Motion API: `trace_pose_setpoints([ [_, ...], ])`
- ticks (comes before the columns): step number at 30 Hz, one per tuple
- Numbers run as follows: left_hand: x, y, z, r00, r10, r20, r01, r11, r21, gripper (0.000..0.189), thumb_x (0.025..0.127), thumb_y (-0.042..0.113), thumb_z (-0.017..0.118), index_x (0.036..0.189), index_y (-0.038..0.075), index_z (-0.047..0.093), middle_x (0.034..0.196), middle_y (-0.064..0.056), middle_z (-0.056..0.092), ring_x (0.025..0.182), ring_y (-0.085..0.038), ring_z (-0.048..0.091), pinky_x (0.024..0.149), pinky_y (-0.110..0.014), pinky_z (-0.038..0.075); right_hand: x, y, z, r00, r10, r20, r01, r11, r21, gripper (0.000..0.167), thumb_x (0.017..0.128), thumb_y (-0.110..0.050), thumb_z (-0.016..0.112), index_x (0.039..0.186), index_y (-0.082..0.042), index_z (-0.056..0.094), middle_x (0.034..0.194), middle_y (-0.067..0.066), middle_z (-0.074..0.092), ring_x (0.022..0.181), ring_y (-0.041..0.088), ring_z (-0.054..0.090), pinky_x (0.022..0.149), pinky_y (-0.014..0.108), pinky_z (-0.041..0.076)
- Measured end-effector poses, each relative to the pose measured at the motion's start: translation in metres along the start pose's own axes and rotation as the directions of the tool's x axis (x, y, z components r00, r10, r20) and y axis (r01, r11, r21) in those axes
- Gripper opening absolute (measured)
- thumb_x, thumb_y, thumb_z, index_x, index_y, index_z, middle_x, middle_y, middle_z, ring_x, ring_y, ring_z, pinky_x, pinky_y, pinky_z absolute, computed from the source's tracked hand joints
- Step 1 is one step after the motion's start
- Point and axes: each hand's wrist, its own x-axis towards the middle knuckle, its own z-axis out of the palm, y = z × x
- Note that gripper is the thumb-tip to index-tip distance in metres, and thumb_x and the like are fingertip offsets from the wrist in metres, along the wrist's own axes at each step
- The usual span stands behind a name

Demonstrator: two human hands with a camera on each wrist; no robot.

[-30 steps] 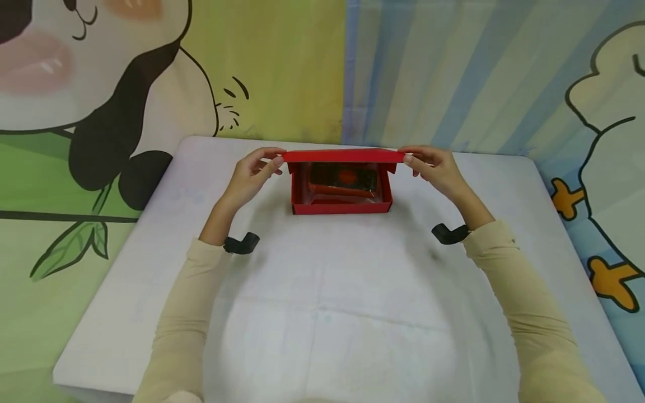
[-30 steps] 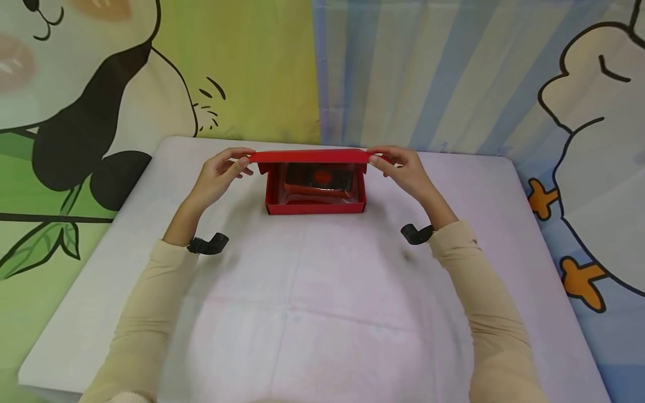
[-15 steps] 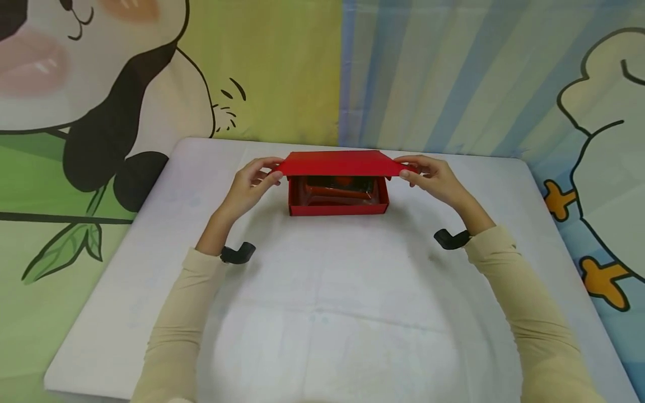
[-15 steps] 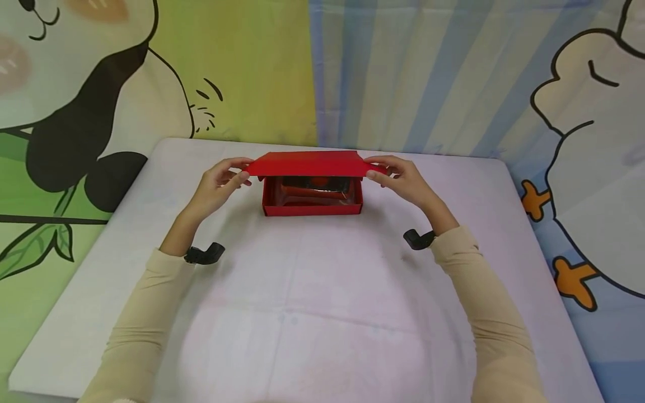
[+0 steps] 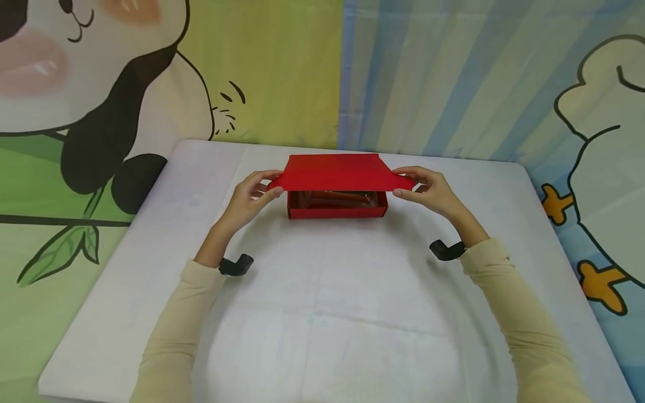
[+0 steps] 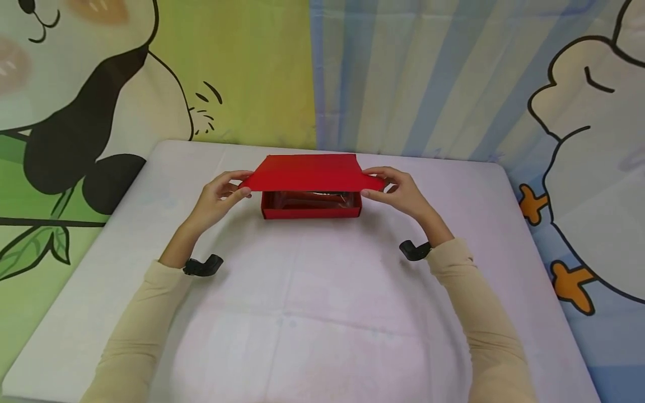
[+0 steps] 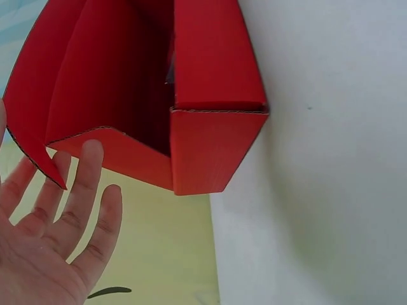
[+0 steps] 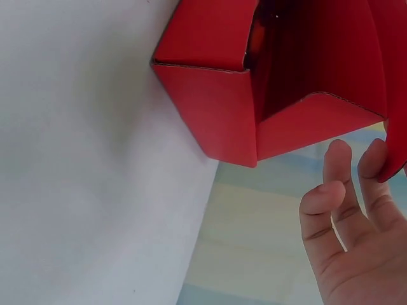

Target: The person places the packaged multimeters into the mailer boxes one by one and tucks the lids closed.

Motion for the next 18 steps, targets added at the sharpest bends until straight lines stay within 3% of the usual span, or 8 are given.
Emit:
trace_pose_setpoints([
  [4, -0.002, -0.002, 0.003, 1.000, 0.012, -0.007, -0.012, 1.000, -0.008, 0.045, 0.093, 0.008, 0.065, 0.136, 0.003, 0.054, 0.129, -0.019, 0.055, 0.097, -0.033, 0.060, 0.079, -0.017, 0.048, -0.004, -0.001, 0.001, 1.000, -0.012, 0.007, 0.012, 1.000, 0.004, 0.046, 0.087, -0.010, 0.072, 0.129, 0.002, 0.059, 0.103, 0.009, 0.061, 0.086, 0.014, 0.054, 0.067, 0.018, 0.049],
  [10, -0.006, -0.010, 0.004, 0.999, 0.054, -0.003, -0.054, 0.998, 0.024, 0.045, 0.092, 0.014, 0.069, 0.135, 0.010, 0.057, 0.127, -0.011, 0.058, 0.101, -0.025, 0.058, 0.082, -0.017, 0.047, -0.007, 0.001, 0.002, 1.000, -0.002, 0.022, 0.002, 1.000, -0.002, 0.047, 0.087, -0.011, 0.072, 0.131, 0.000, 0.059, 0.103, 0.008, 0.060, 0.086, 0.015, 0.054, 0.067, 0.018, 0.049],
  [15, -0.008, -0.015, 0.005, 0.998, 0.068, 0.005, -0.068, 0.997, 0.024, 0.046, 0.090, 0.021, 0.072, 0.133, 0.014, 0.059, 0.125, -0.006, 0.059, 0.102, -0.023, 0.057, 0.083, -0.021, 0.050, -0.010, 0.007, 0.005, 0.999, 0.000, 0.039, 0.000, 1.000, -0.011, 0.048, 0.087, -0.011, 0.072, 0.132, 0.000, 0.058, 0.107, 0.010, 0.058, 0.088, 0.015, 0.053, 0.070, 0.020, 0.049],
  [18, -0.011, -0.017, 0.006, 0.998, 0.058, 0.009, -0.058, 0.998, 0.011, 0.049, 0.086, 0.023, 0.076, 0.132, 0.016, 0.060, 0.124, -0.002, 0.060, 0.101, -0.020, 0.057, 0.085, -0.029, 0.052, -0.008, 0.022, 0.007, 0.999, -0.009, 0.038, 0.009, 1.000, -0.008, 0.049, 0.086, -0.008, 0.073, 0.132, 0.000, 0.058, 0.107, 0.010, 0.058, 0.089, 0.016, 0.054, 0.071, 0.022, 0.049],
])
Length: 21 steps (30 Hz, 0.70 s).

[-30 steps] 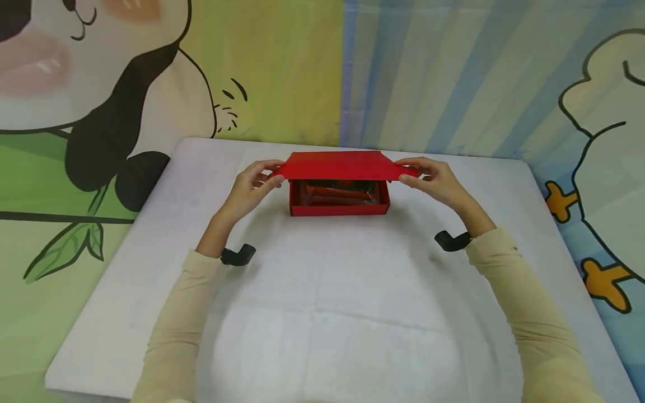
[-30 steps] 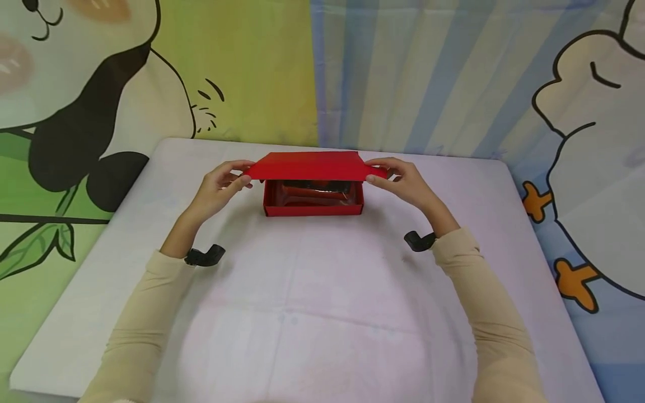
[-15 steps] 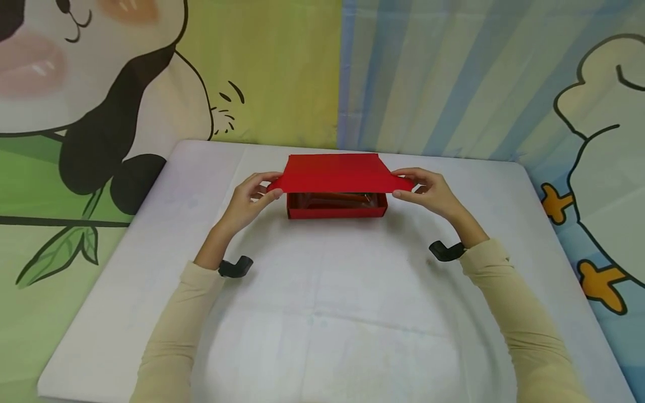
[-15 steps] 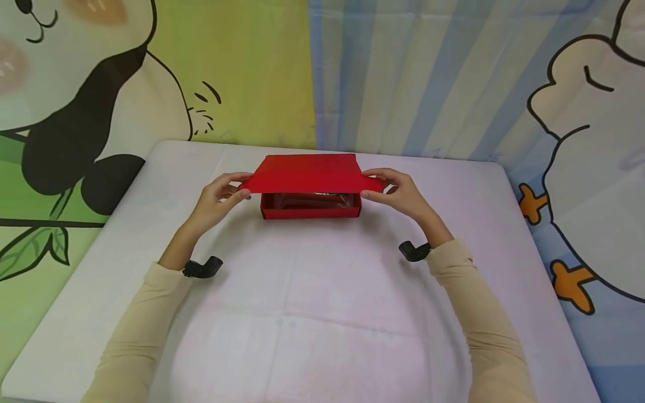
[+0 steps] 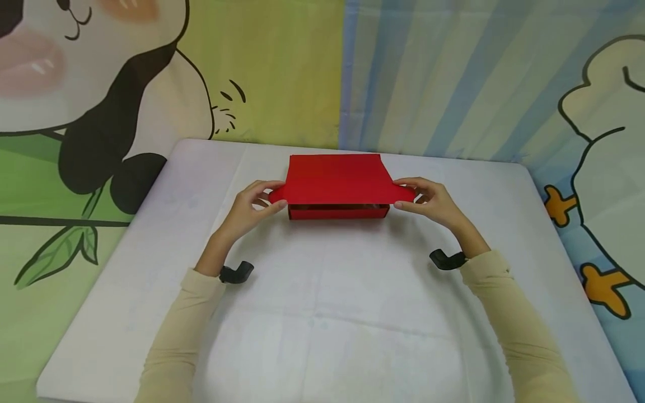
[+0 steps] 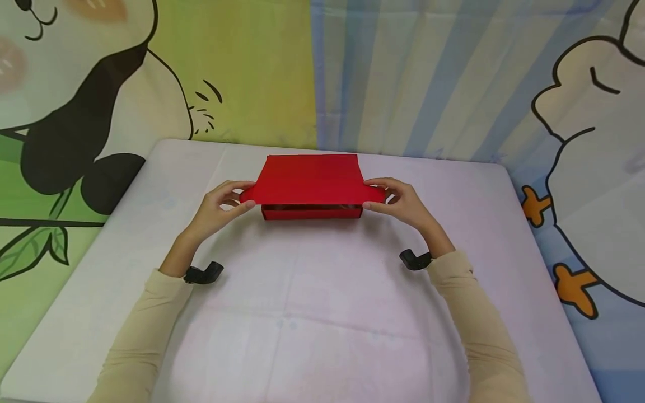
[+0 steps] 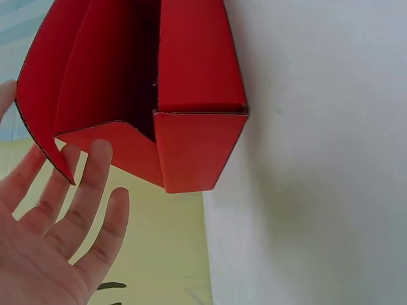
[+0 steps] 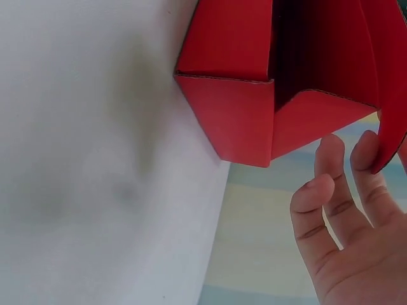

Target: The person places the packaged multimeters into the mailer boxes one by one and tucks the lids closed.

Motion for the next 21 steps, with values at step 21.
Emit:
trace_pose_setpoints([
  [21, -0.010, -0.012, 0.010, 1.000, 0.023, 0.005, -0.023, 1.000, -0.002, 0.055, 0.079, 0.016, 0.083, 0.129, 0.010, 0.061, 0.124, -0.006, 0.060, 0.100, -0.025, 0.058, 0.083, -0.039, 0.054, -0.010, 0.004, 0.011, 1.000, -0.021, -0.002, 0.021, 1.000, 0.010, 0.048, 0.083, 0.000, 0.074, 0.129, 0.005, 0.058, 0.111, 0.010, 0.059, 0.089, 0.017, 0.054, 0.071, 0.022, 0.050],
])
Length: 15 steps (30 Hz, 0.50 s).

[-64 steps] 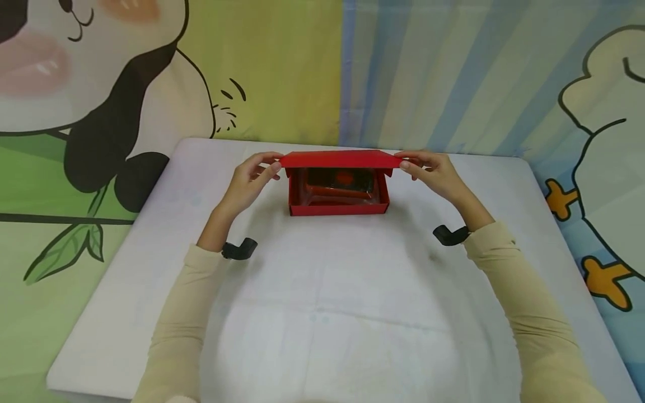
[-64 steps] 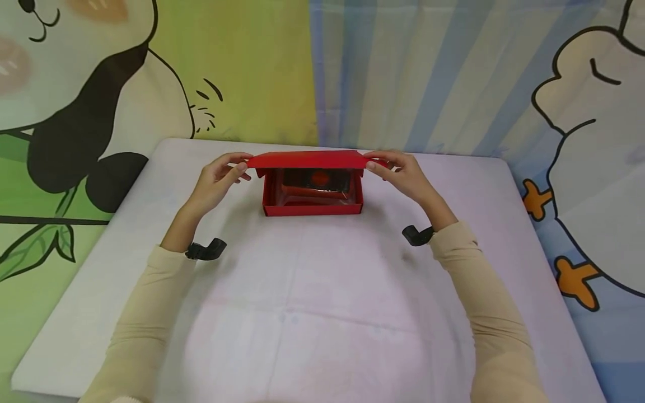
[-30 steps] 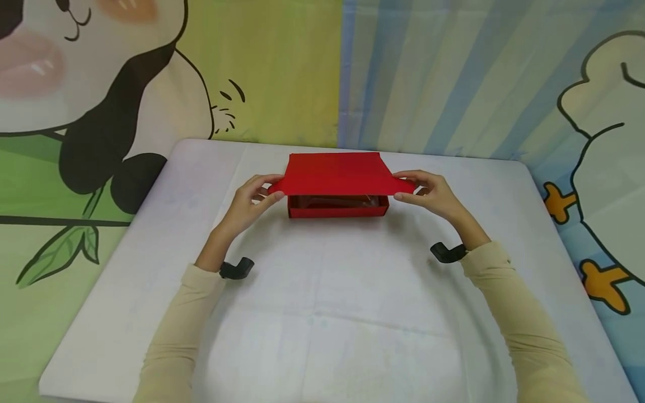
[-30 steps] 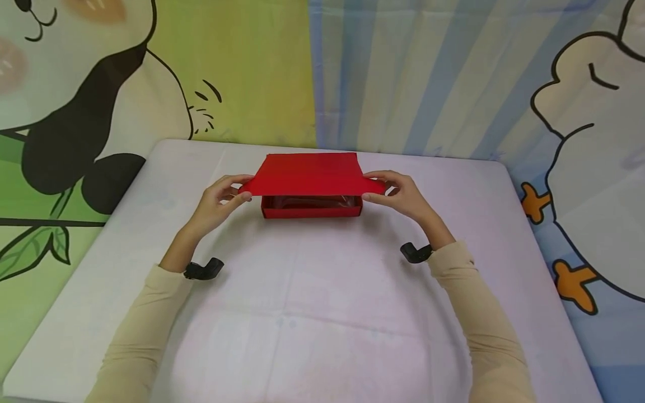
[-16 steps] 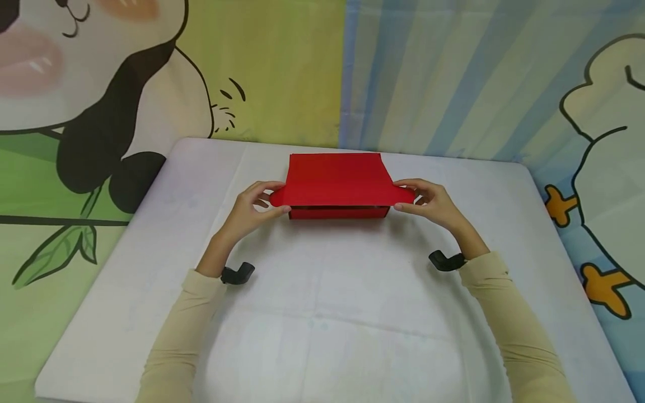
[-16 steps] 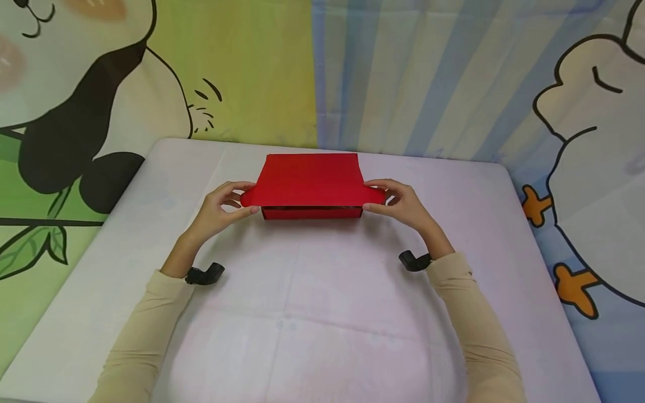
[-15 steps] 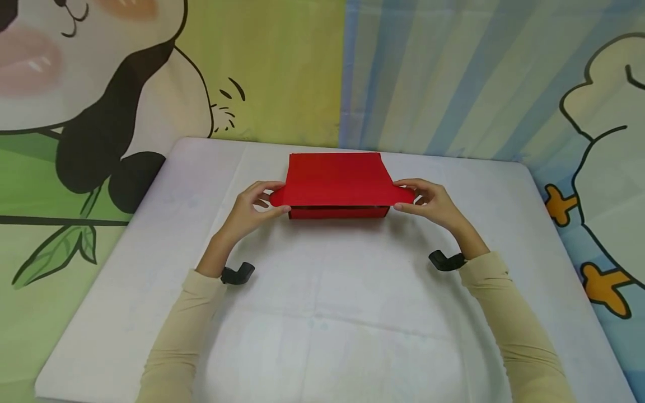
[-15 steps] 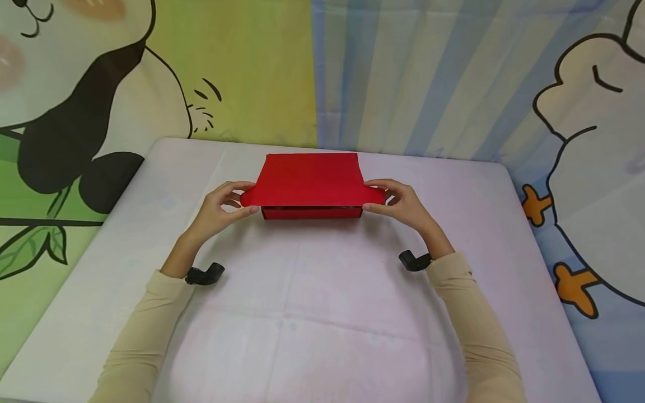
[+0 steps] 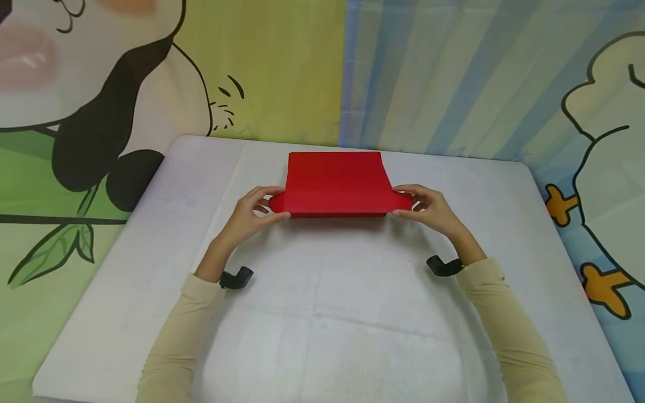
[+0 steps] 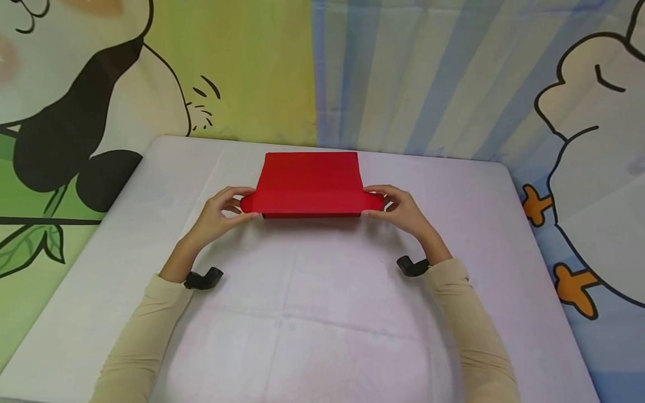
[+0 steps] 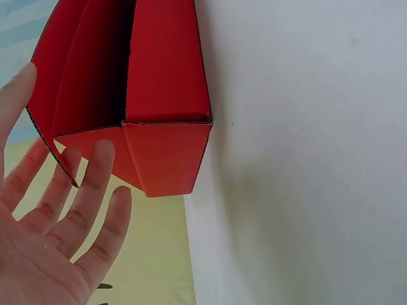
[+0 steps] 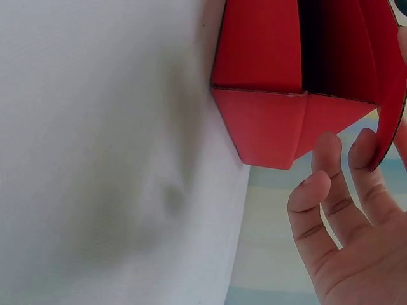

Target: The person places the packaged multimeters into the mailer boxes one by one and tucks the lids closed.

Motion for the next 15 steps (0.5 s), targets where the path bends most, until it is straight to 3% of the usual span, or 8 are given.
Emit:
trace_pose_setpoints([
  [8, -0.007, 0.031, 0.000, 0.999, -0.038, 0.022, 0.037, 0.999, 0.012, 0.053, 0.079, 0.002, 0.079, 0.127, -0.003, 0.057, 0.124, -0.019, 0.057, 0.098, -0.033, 0.058, 0.084, -0.053, 0.052, -0.002, 0.009, 0.004, 1.000, 0.000, 0.001, 0.000, 1.000, 0.006, 0.050, 0.082, 0.000, 0.075, 0.129, 0.004, 0.058, 0.112, 0.011, 0.058, 0.084, 0.018, 0.056, 0.070, 0.024, 0.051],
  [15, -0.005, 0.006, 0.004, 0.998, -0.052, 0.036, 0.052, 0.999, 0.007, 0.056, 0.076, 0.003, 0.082, 0.127, -0.001, 0.058, 0.126, -0.018, 0.057, 0.097, -0.033, 0.058, 0.084, -0.053, 0.052, -0.003, 0.014, 0.007, 1.000, 0.005, -0.005, -0.005, 1.000, 0.026, 0.050, 0.081, 0.002, 0.075, 0.128, 0.005, 0.058, 0.110, 0.009, 0.059, 0.082, 0.017, 0.057, 0.069, 0.024, 0.051],
])
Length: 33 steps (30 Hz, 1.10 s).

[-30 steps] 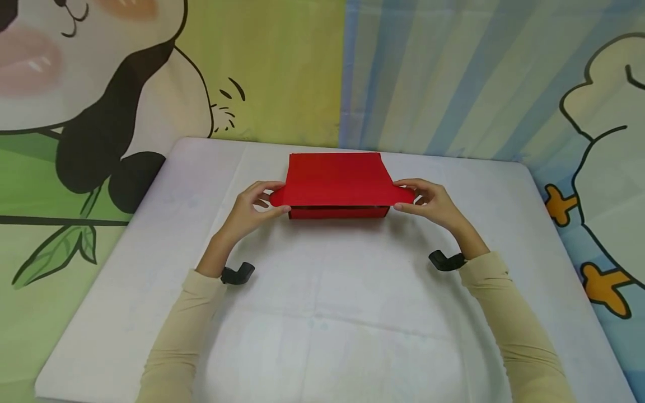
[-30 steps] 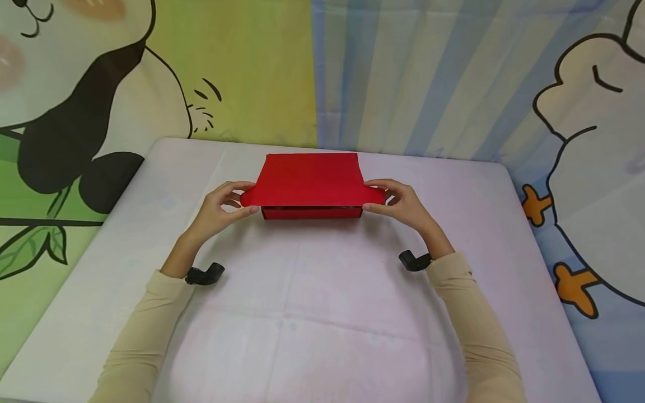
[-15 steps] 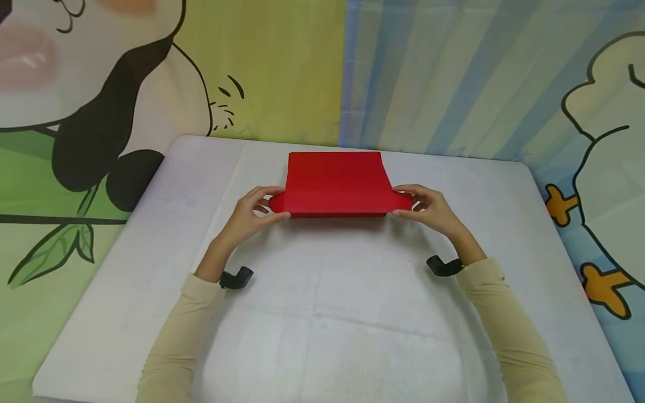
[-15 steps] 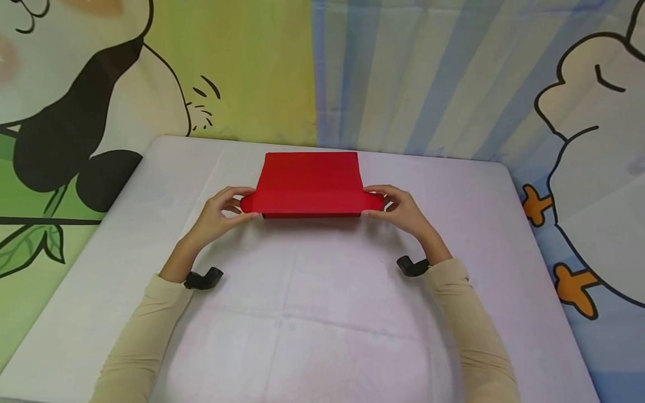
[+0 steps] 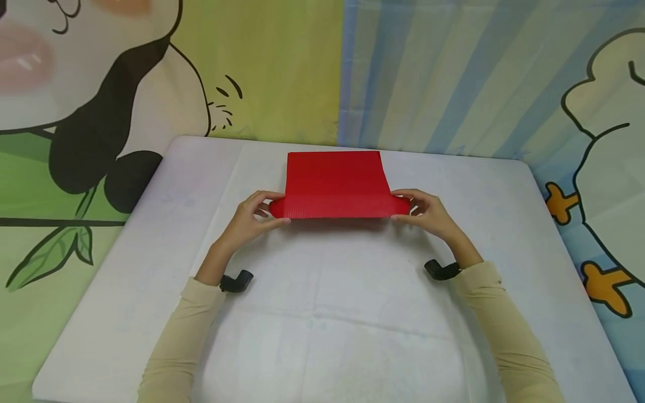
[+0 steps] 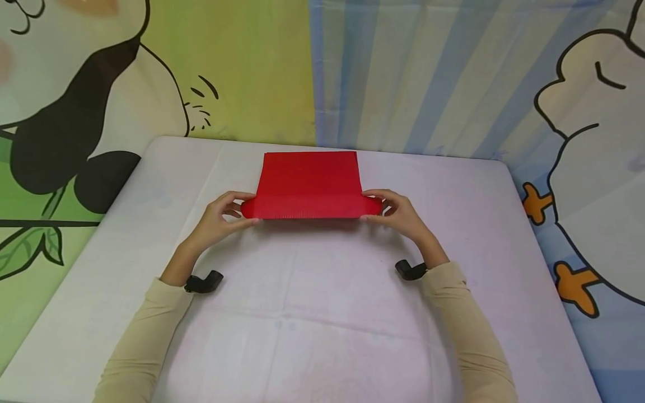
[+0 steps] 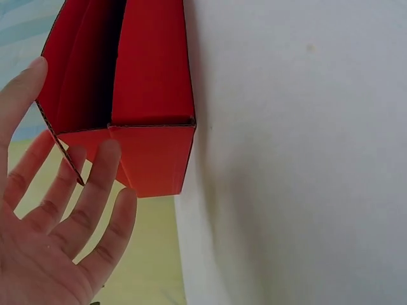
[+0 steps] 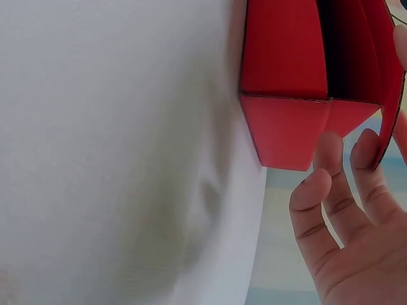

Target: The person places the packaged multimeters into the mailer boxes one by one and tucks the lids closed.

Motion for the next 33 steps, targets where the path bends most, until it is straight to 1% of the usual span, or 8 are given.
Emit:
trace_pose_setpoints([
  [2, 0.000, -0.007, 0.001, 1.000, -0.003, 0.003, 0.003, 1.000, 0.000, 0.058, 0.076, 0.006, 0.083, 0.127, 0.002, 0.058, 0.127, -0.015, 0.057, 0.096, -0.031, 0.059, 0.084, -0.051, 0.053, -0.001, 0.002, 0.002, 1.000, -0.001, 0.001, 0.001, 1.000, 0.006, 0.050, 0.081, 0.003, 0.075, 0.128, 0.005, 0.058, 0.110, 0.011, 0.059, 0.082, 0.017, 0.057, 0.068, 0.024, 0.051],
  [4, -0.001, -0.011, 0.002, 1.000, -0.002, 0.006, 0.002, 1.000, -0.003, 0.058, 0.076, 0.010, 0.084, 0.127, 0.005, 0.059, 0.126, -0.012, 0.058, 0.095, -0.029, 0.060, 0.083, -0.049, 0.053, -0.001, 0.003, 0.003, 1.000, -0.003, 0.001, 0.002, 1.000, 0.018, 0.051, 0.080, 0.004, 0.075, 0.128, 0.006, 0.058, 0.111, 0.015, 0.059, 0.081, 0.017, 0.057, 0.068, 0.024, 0.052],
  [8, -0.003, -0.015, 0.004, 1.000, -0.002, 0.021, 0.002, 1.000, 0.001, 0.057, 0.076, 0.015, 0.085, 0.127, 0.008, 0.059, 0.126, -0.010, 0.059, 0.093, -0.027, 0.061, 0.083, -0.046, 0.054, -0.003, 0.007, 0.007, 1.000, -0.014, 0.004, 0.014, 0.999, 0.044, 0.052, 0.079, 0.006, 0.076, 0.128, 0.007, 0.057, 0.114, 0.021, 0.058, 0.080, 0.021, 0.058, 0.067, 0.025, 0.053],
  [12, -0.005, -0.016, 0.006, 0.999, -0.010, 0.036, 0.010, 1.000, 0.009, 0.057, 0.077, 0.016, 0.084, 0.127, 0.008, 0.059, 0.126, -0.010, 0.058, 0.093, -0.027, 0.061, 0.082, -0.045, 0.055, -0.004, 0.010, 0.010, 0.999, -0.034, 0.004, 0.034, 0.998, 0.053, 0.053, 0.078, 0.008, 0.076, 0.127, 0.008, 0.057, 0.114, 0.023, 0.058, 0.078, 0.018, 0.059, 0.066, 0.025, 0.054],
  [16, -0.005, -0.017, 0.007, 0.999, -0.012, 0.038, 0.012, 1.000, 0.014, 0.057, 0.077, 0.015, 0.084, 0.127, 0.008, 0.058, 0.125, -0.010, 0.058, 0.092, -0.027, 0.061, 0.081, -0.044, 0.055, -0.004, 0.012, 0.011, 0.998, -0.055, 0.000, 0.055, 0.997, 0.051, 0.053, 0.077, 0.009, 0.076, 0.126, 0.009, 0.057, 0.114, 0.023, 0.058, 0.077, 0.015, 0.058, 0.065, 0.025, 0.054],
  [23, -0.005, -0.020, 0.008, 0.999, 0.002, 0.048, -0.001, 1.000, -0.006, 0.056, 0.077, 0.009, 0.084, 0.126, 0.006, 0.058, 0.126, -0.011, 0.057, 0.093, -0.027, 0.062, 0.081, -0.044, 0.056, -0.004, 0.017, 0.012, 0.998, -0.060, 0.011, 0.059, 0.996, 0.059, 0.054, 0.077, 0.009, 0.077, 0.127, 0.008, 0.057, 0.114, 0.023, 0.057, 0.075, 0.015, 0.057, 0.064, 0.024, 0.054],
  [30, -0.006, -0.021, 0.008, 0.998, -0.008, 0.065, 0.008, 1.000, -0.011, 0.053, 0.078, 0.009, 0.082, 0.126, 0.006, 0.058, 0.127, -0.011, 0.057, 0.092, -0.027, 0.063, 0.082, -0.039, 0.056, -0.004, 0.021, 0.014, 0.998, -0.066, 0.022, 0.064, 0.995, 0.077, 0.054, 0.076, 0.009, 0.077, 0.126, 0.009, 0.056, 0.110, 0.023, 0.056, 0.071, 0.015, 0.057, 0.063, 0.023, 0.054],
  [33, -0.006, -0.021, 0.007, 0.997, -0.016, 0.075, 0.018, 1.000, -0.016, 0.052, 0.079, 0.009, 0.081, 0.125, 0.006, 0.058, 0.127, -0.012, 0.057, 0.092, -0.029, 0.064, 0.082, -0.042, 0.055, -0.004, 0.021, 0.015, 0.997, -0.074, 0.026, 0.072, 0.995, 0.071, 0.055, 0.076, 0.009, 0.077, 0.126, 0.009, 0.055, 0.110, 0.022, 0.055, 0.070, 0.016, 0.056, 0.063, 0.023, 0.053],
])
